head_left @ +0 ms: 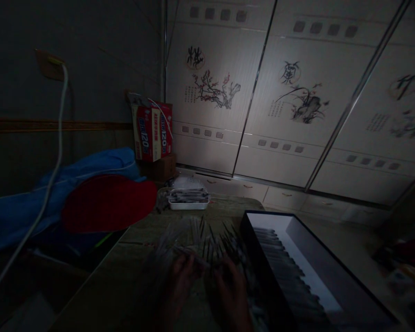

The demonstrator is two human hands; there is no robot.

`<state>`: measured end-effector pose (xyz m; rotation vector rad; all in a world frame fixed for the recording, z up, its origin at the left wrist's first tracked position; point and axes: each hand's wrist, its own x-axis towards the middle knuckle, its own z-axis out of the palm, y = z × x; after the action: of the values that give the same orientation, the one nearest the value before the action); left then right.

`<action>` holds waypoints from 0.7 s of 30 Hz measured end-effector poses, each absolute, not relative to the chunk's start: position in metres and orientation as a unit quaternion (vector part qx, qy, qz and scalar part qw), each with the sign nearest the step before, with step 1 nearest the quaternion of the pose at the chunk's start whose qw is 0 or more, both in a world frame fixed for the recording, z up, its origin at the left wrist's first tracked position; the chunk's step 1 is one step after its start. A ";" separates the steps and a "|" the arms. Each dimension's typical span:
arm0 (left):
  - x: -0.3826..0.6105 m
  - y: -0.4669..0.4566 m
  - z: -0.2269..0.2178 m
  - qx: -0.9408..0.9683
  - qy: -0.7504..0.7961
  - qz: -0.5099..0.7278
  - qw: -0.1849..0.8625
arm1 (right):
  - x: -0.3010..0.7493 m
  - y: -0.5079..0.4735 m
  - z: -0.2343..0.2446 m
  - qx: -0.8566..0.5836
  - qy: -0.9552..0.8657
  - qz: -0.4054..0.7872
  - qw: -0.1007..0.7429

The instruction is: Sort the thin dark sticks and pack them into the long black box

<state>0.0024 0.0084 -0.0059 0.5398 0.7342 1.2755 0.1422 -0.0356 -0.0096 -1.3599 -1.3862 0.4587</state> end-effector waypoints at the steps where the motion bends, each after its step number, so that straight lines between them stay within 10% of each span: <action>1: 0.002 0.008 -0.006 0.251 0.329 0.574 0.706 | 0.140 -0.037 -0.011 -0.558 -0.579 0.215 0.555; 21: 0.009 0.009 -0.007 0.271 0.382 0.574 0.672 | 0.141 -0.033 -0.016 -0.560 -0.532 0.293 0.563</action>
<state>0.0091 0.0094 -0.0067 0.6095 0.8595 1.2917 0.1413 -0.0333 -0.0155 -1.3188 -1.2529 0.6908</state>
